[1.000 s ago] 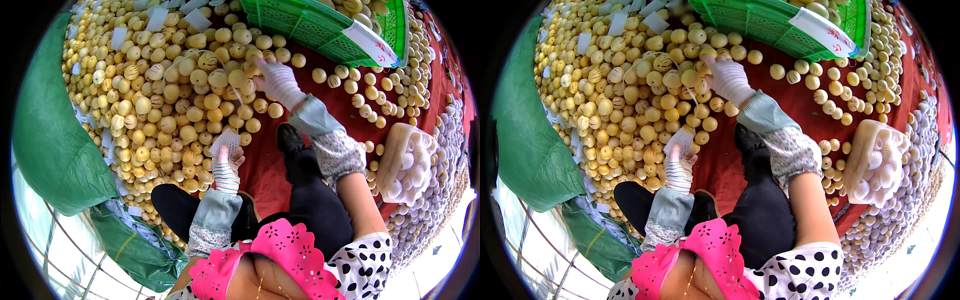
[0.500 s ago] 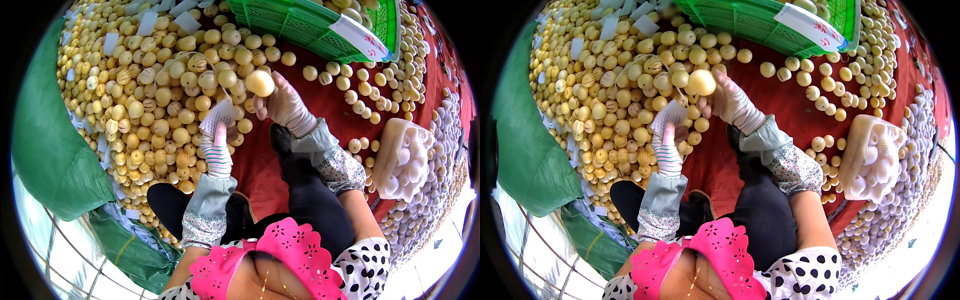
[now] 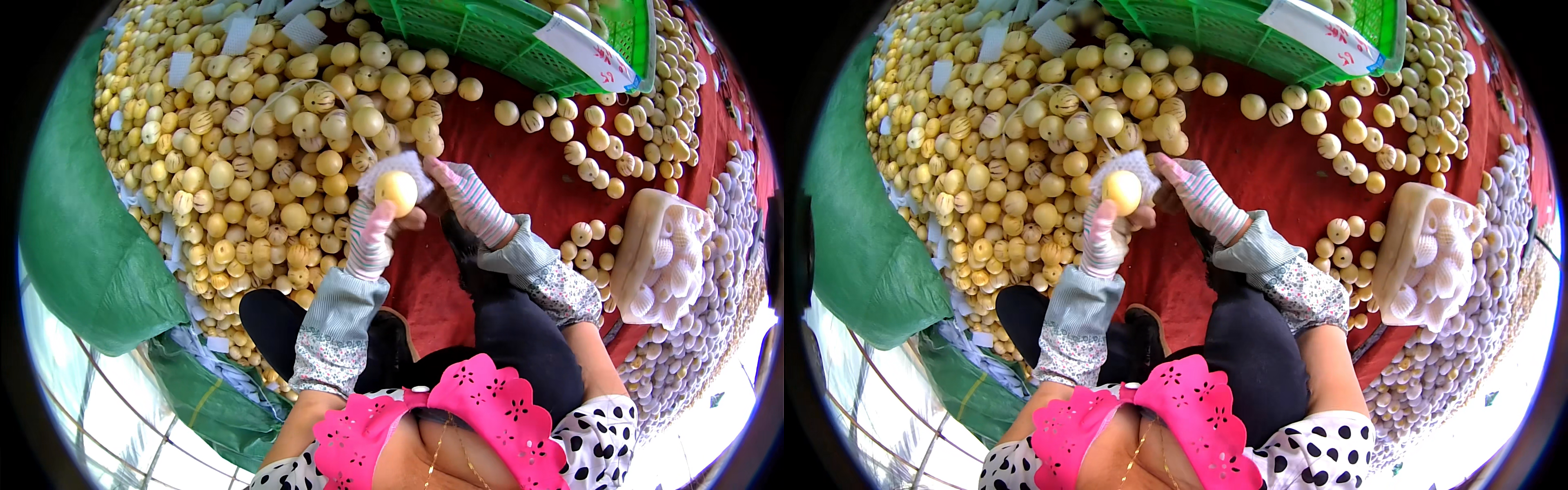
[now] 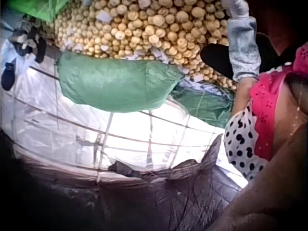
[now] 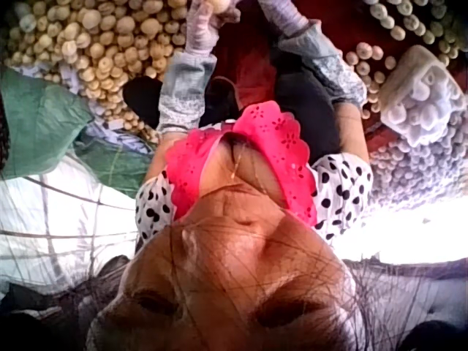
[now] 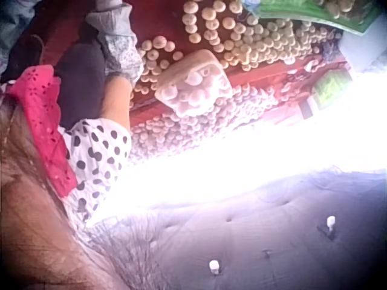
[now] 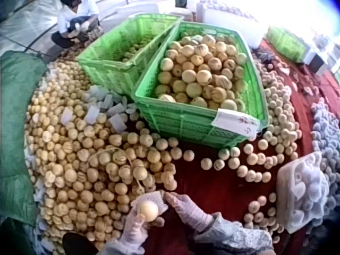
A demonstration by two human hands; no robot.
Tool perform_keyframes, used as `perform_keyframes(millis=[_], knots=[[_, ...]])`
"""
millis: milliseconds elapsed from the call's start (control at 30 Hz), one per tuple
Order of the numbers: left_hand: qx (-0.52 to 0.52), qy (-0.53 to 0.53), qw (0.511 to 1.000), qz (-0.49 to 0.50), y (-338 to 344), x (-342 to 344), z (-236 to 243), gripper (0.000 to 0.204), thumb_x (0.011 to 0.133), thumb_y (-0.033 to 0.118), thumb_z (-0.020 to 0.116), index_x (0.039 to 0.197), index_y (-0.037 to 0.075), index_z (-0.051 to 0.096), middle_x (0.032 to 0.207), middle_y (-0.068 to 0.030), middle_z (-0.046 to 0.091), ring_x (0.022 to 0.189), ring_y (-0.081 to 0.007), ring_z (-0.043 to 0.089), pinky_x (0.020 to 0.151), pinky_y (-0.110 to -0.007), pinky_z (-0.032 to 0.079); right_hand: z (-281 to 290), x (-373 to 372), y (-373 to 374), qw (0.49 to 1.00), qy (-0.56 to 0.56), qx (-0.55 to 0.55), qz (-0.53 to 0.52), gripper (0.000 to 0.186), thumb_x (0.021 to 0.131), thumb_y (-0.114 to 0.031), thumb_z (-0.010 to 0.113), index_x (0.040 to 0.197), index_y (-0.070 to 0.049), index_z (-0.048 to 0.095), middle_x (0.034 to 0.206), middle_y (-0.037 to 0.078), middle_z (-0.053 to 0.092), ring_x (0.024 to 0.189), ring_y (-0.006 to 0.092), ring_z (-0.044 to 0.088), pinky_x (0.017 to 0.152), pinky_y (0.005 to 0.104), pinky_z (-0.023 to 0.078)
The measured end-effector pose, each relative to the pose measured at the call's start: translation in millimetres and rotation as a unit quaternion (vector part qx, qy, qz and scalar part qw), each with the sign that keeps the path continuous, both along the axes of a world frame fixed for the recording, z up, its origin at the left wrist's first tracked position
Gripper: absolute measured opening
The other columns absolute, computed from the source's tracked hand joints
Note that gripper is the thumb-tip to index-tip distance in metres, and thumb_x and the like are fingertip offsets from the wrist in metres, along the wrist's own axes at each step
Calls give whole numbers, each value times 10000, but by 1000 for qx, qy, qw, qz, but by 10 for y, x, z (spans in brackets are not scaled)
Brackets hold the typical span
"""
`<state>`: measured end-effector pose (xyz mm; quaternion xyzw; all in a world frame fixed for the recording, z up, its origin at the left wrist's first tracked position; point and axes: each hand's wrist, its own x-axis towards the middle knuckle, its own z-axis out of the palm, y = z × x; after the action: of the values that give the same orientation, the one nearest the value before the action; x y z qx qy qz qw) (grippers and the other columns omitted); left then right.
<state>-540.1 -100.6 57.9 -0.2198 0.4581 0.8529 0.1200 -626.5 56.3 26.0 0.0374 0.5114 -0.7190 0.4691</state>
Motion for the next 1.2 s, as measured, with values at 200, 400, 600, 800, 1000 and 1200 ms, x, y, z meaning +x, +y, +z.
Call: perform_keyframes(millis=[200,400,600,800,1000,1200], knots=[[207,79,975,-3,139,-31,222,778,721,627,607,1149,-2,446,836,-101,560,515,-151,569,405,-214,451,100,22,5,966,-130,-217,42,503,826,-394,662,1084,25,557,1002,63,610,922,157,568,843,299,436],[-301,39,949,82,42,-29,28,645,757,284,723,1282,50,432,1069,-73,556,998,-136,533,835,-272,486,338,55,-197,877,468,109,-18,260,717,-84,687,865,-21,483,744,90,478,660,227,537,574,314,440],[51,18,963,264,-142,-15,71,855,780,460,671,1394,114,187,1237,-121,442,1069,-260,537,877,-351,499,478,-289,-579,925,357,-65,112,303,845,-243,635,991,8,548,873,146,583,772,263,601,673,348,477],[265,-11,879,396,-468,53,-19,521,867,489,513,1268,159,476,1018,-153,588,838,-303,588,624,-375,532,-5,-1762,-1876,718,575,348,184,427,833,-264,623,1169,-49,471,984,189,623,899,322,614,710,389,505],[331,-22,825,459,-471,38,59,451,867,454,493,1118,88,573,1025,-174,569,875,-322,566,685,-444,539,-736,-2597,-2662,698,601,366,138,548,818,-237,598,1280,-88,345,978,223,602,894,352,604,769,453,485],[314,-59,809,494,-561,300,-256,224,849,263,554,893,47,592,872,-122,625,828,-306,622,755,-481,533,-152,-1633,-1822,828,542,108,93,624,807,-171,554,1365,-123,281,940,219,597,833,351,614,747,428,490]])
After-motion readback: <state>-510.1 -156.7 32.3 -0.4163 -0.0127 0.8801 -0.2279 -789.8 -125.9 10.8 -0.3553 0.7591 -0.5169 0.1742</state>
